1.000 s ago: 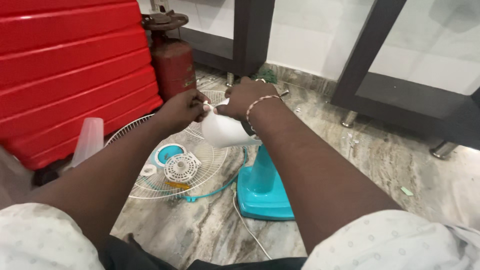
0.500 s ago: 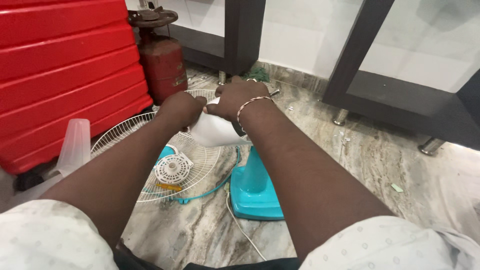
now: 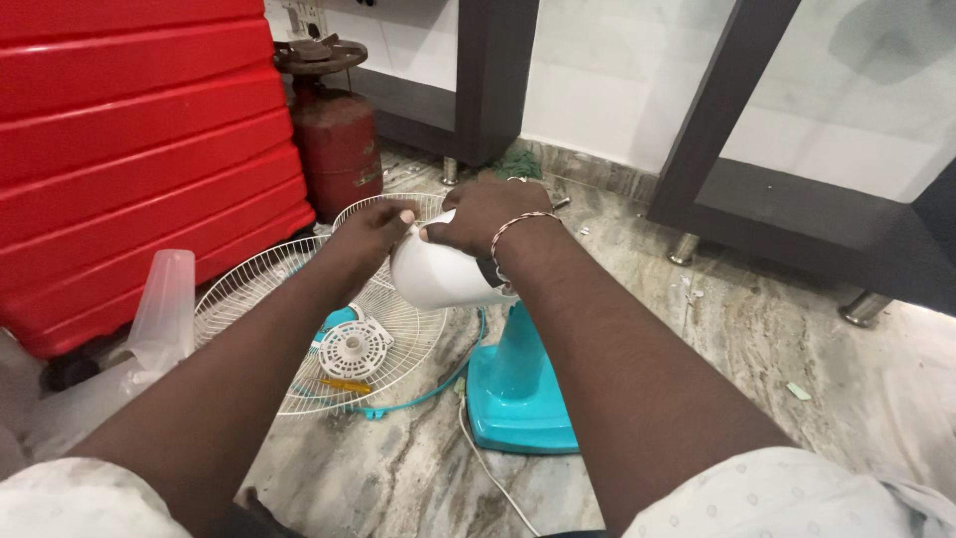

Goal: The person disassembles a table fan by removing the front grill and motor housing. They use a screwdriver to loosen screws and separate the components, exposing the internal motor parts.

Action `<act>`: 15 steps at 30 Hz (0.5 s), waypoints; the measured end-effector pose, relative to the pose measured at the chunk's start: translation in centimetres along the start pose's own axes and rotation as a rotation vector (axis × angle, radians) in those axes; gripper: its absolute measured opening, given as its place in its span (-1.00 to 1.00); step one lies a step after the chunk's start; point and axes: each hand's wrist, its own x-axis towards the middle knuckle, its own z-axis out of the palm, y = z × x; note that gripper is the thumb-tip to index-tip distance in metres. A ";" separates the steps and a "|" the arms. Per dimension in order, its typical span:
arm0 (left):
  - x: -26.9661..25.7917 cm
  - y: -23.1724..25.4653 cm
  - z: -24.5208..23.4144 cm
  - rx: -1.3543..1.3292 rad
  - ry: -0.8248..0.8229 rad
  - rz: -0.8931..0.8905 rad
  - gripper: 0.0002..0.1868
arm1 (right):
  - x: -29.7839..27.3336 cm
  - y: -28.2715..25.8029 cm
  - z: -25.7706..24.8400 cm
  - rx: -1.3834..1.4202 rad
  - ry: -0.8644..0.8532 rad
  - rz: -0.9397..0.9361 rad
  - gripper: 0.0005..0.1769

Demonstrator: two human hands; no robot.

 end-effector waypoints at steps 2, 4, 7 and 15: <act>-0.5 -0.2 0.2 -0.267 -0.103 -0.029 -0.56 | -0.1 0.4 -0.1 0.020 0.000 0.006 -0.22; -0.8 -0.5 0.5 -0.393 -0.096 -0.056 -0.55 | -0.1 0.6 -0.2 0.027 -0.001 0.013 -0.22; -0.8 -1.4 1.5 -0.506 -0.050 0.073 -0.56 | -0.1 0.6 -0.3 0.024 -0.012 0.033 -0.22; -0.8 -2.7 4.1 -0.618 0.369 0.166 -0.61 | -0.3 0.3 -0.5 0.028 -0.021 0.045 -0.22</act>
